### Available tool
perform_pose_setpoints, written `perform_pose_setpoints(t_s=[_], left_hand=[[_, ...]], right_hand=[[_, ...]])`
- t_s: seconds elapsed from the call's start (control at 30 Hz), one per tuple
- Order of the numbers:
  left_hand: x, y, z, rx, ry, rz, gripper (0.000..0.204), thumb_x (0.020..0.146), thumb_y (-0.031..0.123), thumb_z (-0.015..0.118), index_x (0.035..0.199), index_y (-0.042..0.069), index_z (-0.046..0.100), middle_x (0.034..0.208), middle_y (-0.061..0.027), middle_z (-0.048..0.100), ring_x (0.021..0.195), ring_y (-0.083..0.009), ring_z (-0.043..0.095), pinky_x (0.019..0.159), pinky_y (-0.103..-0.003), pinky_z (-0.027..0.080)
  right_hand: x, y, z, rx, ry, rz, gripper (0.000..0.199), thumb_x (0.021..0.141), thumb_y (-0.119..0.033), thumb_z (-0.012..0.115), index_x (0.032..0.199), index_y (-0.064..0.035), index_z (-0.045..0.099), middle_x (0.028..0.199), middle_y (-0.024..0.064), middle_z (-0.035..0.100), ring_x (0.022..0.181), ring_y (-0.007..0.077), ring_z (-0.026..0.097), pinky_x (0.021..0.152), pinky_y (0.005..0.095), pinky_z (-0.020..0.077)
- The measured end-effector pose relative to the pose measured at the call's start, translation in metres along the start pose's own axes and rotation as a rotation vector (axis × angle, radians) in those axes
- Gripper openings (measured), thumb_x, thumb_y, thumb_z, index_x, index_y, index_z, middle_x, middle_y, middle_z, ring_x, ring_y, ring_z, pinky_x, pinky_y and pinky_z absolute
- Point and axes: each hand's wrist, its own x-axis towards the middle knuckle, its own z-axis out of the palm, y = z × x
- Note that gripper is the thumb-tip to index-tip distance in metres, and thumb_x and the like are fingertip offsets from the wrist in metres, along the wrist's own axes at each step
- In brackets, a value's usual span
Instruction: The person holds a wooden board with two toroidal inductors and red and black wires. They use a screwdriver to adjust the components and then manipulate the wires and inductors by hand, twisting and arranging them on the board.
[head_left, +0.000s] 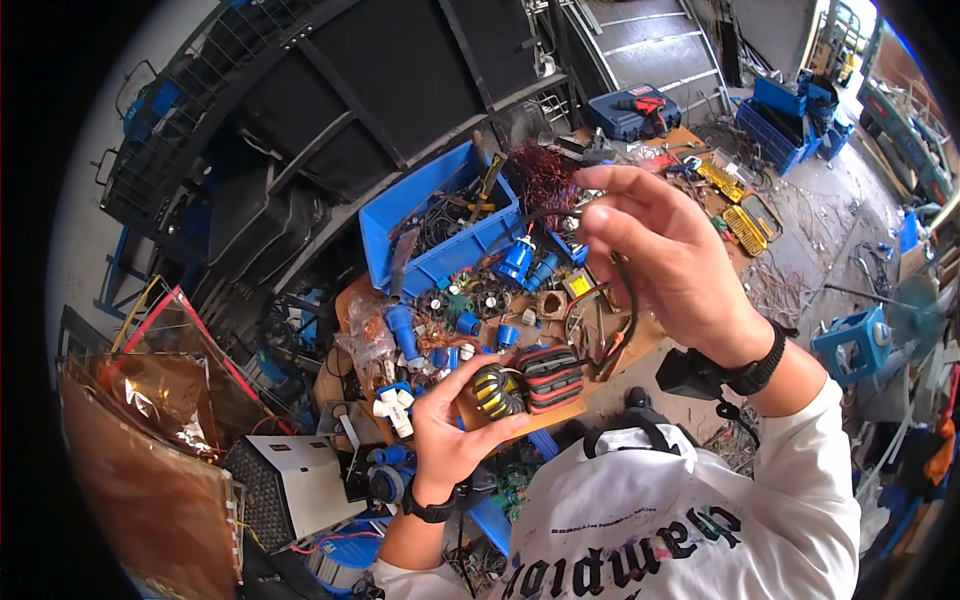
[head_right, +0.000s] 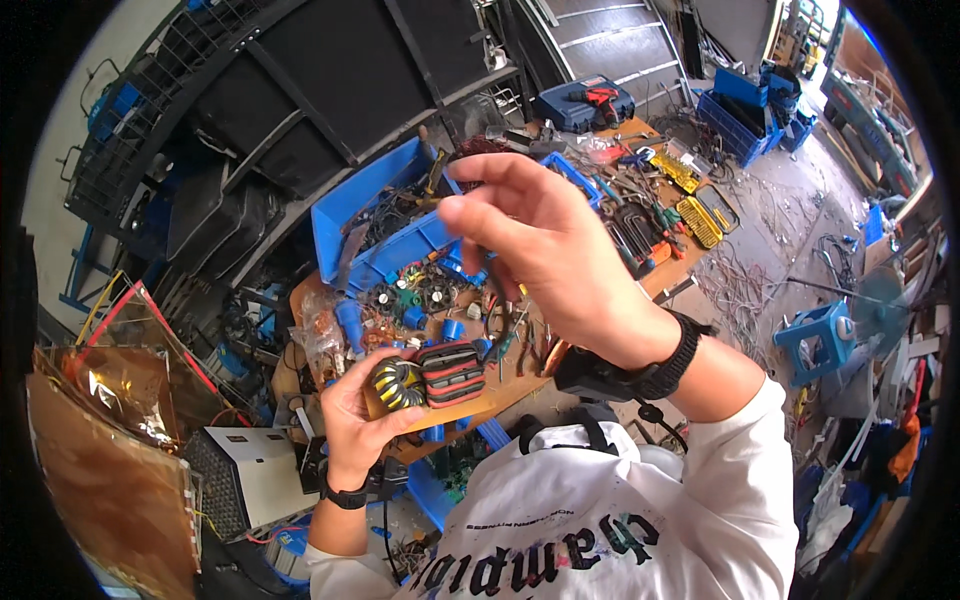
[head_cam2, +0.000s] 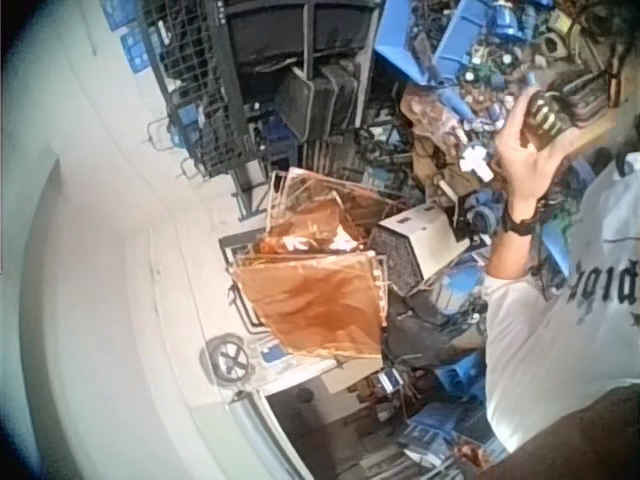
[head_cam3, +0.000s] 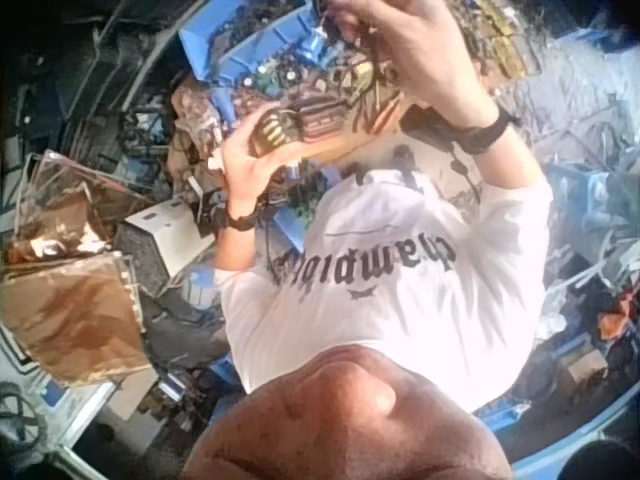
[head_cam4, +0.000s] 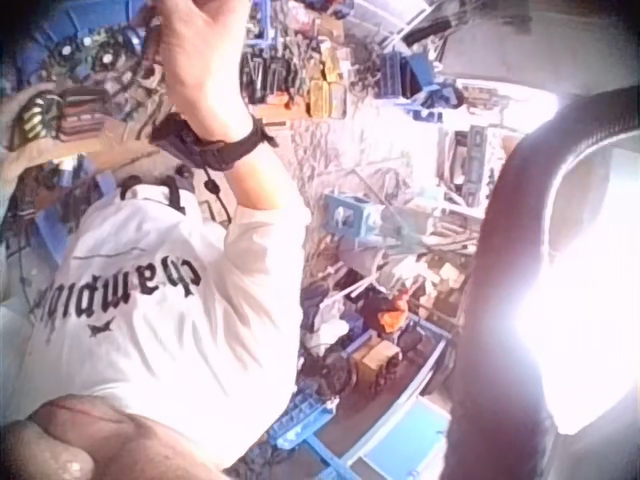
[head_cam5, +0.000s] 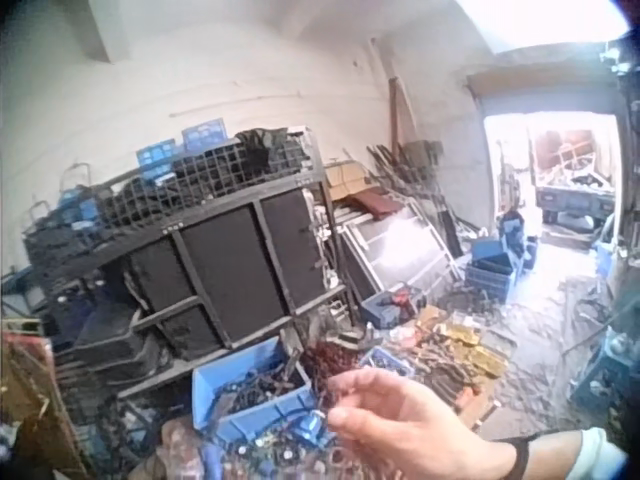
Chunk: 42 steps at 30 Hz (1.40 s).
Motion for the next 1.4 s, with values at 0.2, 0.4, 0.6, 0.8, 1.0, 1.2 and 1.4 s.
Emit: perform_pose_setpoints(t_s=[0.2,0.4,0.6,0.8,1.0,1.2,1.4], left_hand=[[0.006,-0.018,0.012,-0.091,0.033,-0.123,0.055,0.077,0.006,0.087,0.125,-0.006,0.063,0.115,-0.0086,0.070,0.103,-0.0129,0.065,0.093,-0.029,0.051],[0.015,-0.022,0.028,-0.214,0.157,-0.199,0.059,0.077,0.010,0.087,0.127,-0.007,0.061,0.119,-0.0105,0.067,0.108,-0.0158,0.063,0.098,-0.032,0.048],[0.037,-0.023,0.061,-0.108,0.095,-0.129,0.063,0.075,0.008,0.088,0.129,-0.007,0.059,0.129,-0.0149,0.066,0.114,-0.0178,0.063,0.101,-0.034,0.049],[0.067,-0.016,0.097,0.040,-0.002,-0.096,0.063,0.073,0.009,0.089,0.127,-0.008,0.061,0.127,-0.0148,0.067,0.114,-0.0189,0.064,0.099,-0.035,0.051],[0.086,-0.012,0.121,0.113,-0.041,-0.016,0.072,0.071,0.013,0.091,0.132,-0.004,0.057,0.134,-0.0204,0.062,0.129,-0.0303,0.057,0.108,-0.042,0.045],[0.096,0.012,0.129,0.347,0.011,0.035,0.066,0.070,0.030,0.092,0.126,0.005,0.067,0.143,-0.0224,0.056,0.143,-0.0432,0.040,0.117,-0.054,0.031],[0.104,0.029,0.142,0.550,-0.083,0.135,0.045,0.067,0.030,0.092,0.110,0.021,0.078,0.139,-0.0194,0.060,0.142,-0.0466,0.040,0.115,-0.056,0.033]], right_hand=[[0.017,0.012,-0.010,-0.027,-0.026,0.027,0.057,0.098,-0.021,0.068,0.144,0.0032,0.042,0.124,0.0137,0.062,0.101,0.0174,0.065,0.081,0.0303,0.0576],[-0.010,0.061,-0.053,-0.374,-0.204,0.006,0.072,0.087,-0.027,0.080,0.144,0.0005,0.045,0.133,0.0159,0.057,0.120,0.0242,0.058,0.099,0.0374,0.0511],[-0.023,0.081,-0.082,-0.592,-0.444,-0.098,0.091,0.069,-0.031,0.092,0.142,-0.0029,0.045,0.128,0.0172,0.054,0.121,0.0362,0.057,0.100,0.0438,0.0481],[-0.021,0.088,-0.119,-0.586,-0.439,-0.187,0.086,0.066,-0.029,0.091,0.138,-0.0075,0.050,0.124,0.0143,0.058,0.115,0.0375,0.058,0.095,0.0454,0.0494],[-0.016,0.082,-0.148,-0.585,-0.367,-0.251,0.070,0.068,-0.020,0.091,0.129,-0.0076,0.057,0.122,0.0123,0.062,0.114,0.0350,0.060,0.095,0.0456,0.0481],[-0.016,0.082,-0.173,-0.579,-0.360,-0.346,0.065,0.070,-0.021,0.087,0.127,-0.0105,0.058,0.120,0.0105,0.059,0.120,0.0340,0.054,0.099,0.0472,0.0433],[-0.013,0.080,-0.185,-0.577,-0.406,-0.391,0.066,0.069,-0.019,0.085,0.129,-0.0120,0.060,0.121,0.0078,0.058,0.124,0.0318,0.052,0.108,0.0522,0.0399]])
